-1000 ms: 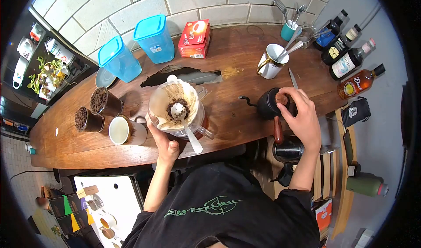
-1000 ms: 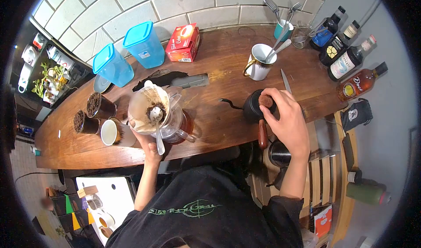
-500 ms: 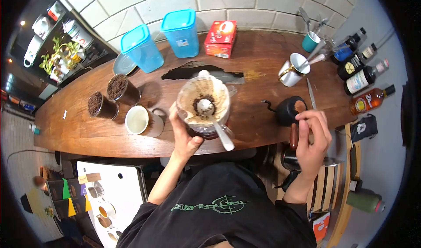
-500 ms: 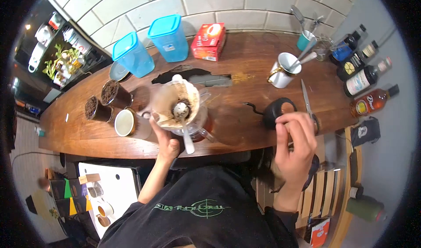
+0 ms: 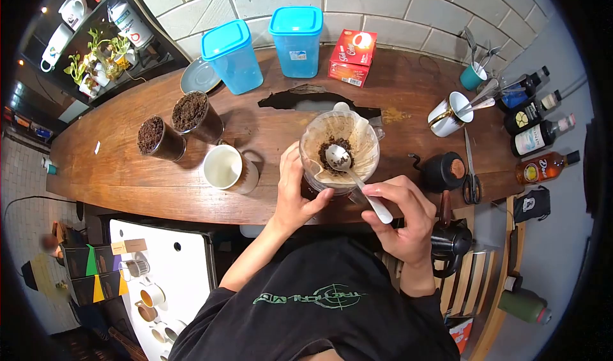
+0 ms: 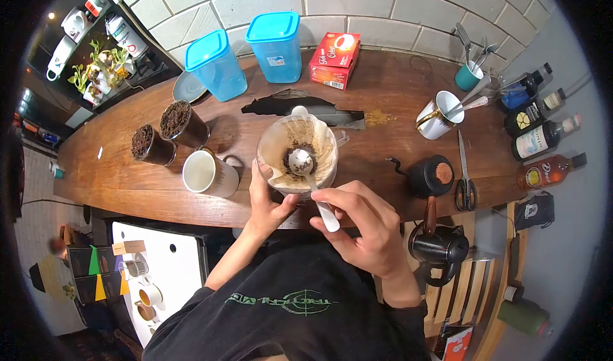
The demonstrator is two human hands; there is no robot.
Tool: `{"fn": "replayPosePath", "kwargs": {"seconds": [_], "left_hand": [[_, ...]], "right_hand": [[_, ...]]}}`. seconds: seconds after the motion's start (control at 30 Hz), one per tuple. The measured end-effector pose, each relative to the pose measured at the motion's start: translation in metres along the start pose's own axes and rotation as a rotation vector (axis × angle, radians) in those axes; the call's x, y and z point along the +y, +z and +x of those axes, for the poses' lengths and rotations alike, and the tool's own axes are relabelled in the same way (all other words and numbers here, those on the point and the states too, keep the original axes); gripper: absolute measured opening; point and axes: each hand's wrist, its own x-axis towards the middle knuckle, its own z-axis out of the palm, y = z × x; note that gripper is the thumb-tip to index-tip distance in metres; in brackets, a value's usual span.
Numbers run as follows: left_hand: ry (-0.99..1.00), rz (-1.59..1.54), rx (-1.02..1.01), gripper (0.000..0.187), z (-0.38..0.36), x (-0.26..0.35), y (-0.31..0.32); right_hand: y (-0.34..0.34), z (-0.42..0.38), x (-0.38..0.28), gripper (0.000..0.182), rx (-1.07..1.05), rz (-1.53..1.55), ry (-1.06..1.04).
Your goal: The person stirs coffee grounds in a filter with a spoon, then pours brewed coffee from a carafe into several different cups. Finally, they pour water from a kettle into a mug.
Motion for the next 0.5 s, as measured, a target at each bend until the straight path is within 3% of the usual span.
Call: {"fn": "replayPosePath", "kwargs": {"seconds": [0.17, 0.3, 0.37, 0.5], "left_hand": [[0.106, 0.046, 0.025, 0.073, 0.006, 0.003, -0.002], [0.164, 0.067, 0.031, 0.072, 0.008, 0.003, -0.003], [0.156, 0.068, 0.027, 0.072, 0.009, 0.004, -0.003], [0.148, 0.058, 0.019, 0.072, 0.01, 0.005, -0.004]], "right_hand": [[-0.002, 0.009, 0.003, 0.022, 0.009, -0.051, -0.041], [-0.008, 0.015, 0.0, 0.014, 0.055, -0.023, 0.05], [-0.013, 0.023, -0.002, 0.012, 0.077, -0.093, -0.03], [-0.017, 0.04, -0.008, 0.009, -0.077, -0.17, -0.117]]}}
